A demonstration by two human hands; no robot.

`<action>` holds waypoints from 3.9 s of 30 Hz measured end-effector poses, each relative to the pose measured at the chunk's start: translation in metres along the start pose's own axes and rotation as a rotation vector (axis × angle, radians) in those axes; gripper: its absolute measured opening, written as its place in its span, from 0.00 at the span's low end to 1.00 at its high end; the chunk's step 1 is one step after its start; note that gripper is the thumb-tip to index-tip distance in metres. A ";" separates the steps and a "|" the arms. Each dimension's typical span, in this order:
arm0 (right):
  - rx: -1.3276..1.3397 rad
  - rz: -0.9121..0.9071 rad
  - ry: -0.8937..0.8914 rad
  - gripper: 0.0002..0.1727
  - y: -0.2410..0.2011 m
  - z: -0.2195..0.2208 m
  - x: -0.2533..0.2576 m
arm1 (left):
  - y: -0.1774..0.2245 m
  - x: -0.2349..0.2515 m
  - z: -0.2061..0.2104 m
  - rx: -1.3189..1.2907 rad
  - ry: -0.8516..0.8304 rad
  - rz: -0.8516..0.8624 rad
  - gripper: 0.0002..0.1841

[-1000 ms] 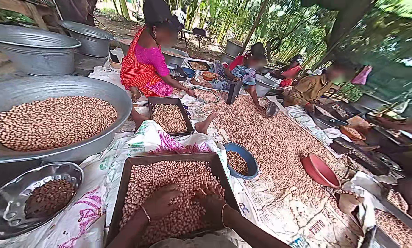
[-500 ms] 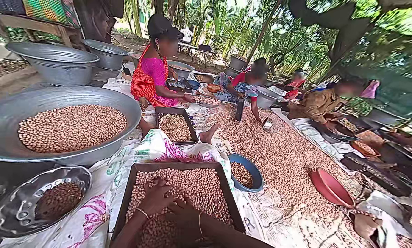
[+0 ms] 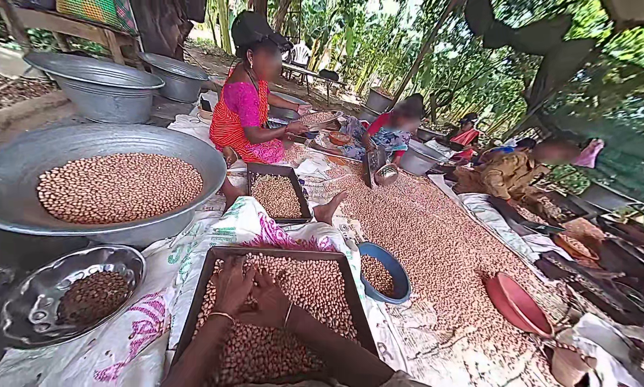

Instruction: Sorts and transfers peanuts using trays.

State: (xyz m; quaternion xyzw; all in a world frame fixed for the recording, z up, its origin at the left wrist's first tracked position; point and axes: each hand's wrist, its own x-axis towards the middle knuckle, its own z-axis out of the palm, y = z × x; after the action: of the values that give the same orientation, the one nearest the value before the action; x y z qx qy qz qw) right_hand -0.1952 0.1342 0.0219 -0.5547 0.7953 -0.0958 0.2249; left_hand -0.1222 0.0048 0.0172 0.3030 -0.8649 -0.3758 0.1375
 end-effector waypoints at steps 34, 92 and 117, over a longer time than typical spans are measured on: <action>0.109 0.416 0.528 0.47 0.120 0.003 -0.086 | 0.014 -0.013 0.030 0.089 -0.444 0.457 0.21; -0.060 0.128 -0.160 0.38 0.071 -0.001 -0.139 | 0.012 -0.011 0.041 0.219 -0.807 0.660 0.25; -0.204 0.270 0.028 0.42 0.106 -0.008 -0.104 | 0.015 -0.012 0.028 0.067 -0.638 0.532 0.21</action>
State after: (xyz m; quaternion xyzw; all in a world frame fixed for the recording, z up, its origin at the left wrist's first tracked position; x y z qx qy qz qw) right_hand -0.2581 0.2688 0.0121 -0.4613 0.8713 0.0091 0.1672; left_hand -0.1323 0.0357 0.0089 -0.0583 -0.9241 -0.3736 -0.0551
